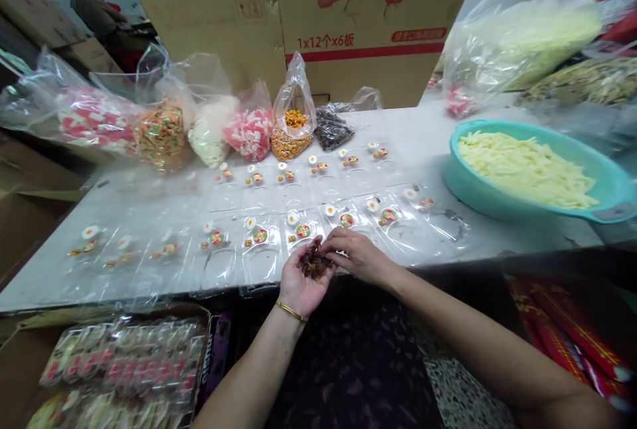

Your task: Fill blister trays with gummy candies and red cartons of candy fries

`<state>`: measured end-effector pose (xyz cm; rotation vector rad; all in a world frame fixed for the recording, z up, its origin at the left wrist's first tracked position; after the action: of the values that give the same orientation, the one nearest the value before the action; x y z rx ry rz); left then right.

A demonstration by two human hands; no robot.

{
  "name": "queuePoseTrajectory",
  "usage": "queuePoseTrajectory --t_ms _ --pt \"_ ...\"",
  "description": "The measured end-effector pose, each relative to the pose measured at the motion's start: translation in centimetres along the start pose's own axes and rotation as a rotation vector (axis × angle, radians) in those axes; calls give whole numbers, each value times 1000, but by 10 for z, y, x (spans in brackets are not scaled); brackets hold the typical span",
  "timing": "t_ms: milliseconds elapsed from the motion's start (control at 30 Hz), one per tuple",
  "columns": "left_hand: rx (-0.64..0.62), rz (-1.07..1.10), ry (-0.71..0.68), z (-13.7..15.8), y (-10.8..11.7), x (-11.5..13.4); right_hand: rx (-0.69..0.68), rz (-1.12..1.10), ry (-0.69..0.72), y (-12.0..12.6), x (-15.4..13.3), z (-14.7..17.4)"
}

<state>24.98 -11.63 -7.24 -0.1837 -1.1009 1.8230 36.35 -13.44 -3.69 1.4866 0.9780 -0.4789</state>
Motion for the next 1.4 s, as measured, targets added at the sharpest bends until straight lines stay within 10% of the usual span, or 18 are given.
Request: queuePoseTrajectory --t_ms 267,433,700,933,1200,1400 --pt "-35 -27 -1 -4 10 3 209 -328 -249 13 37 4" --pt "-12 -2 31 4 21 7 355 72 -182 51 74 -5" --pt "8 18 8 14 32 13 -11 533 -80 57 102 -49" --pt "25 9 10 16 30 15 -64 498 -67 48 106 -66" --pt "-24 34 -21 10 26 21 334 244 -77 48 58 -43" --pt "2 34 -82 5 27 28 -36 2 154 -12 -9 -21"
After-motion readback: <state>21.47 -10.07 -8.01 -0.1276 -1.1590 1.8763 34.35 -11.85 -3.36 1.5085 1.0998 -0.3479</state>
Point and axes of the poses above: each hand's wrist, its own z-axis away from the middle knuckle, its own y-axis out of the back of the hand, x = y × z, the point moved 3 cm from there along -z, towards the middle knuckle, and after that the axes turned 11 degrees about -z, right-handed, at the moved point
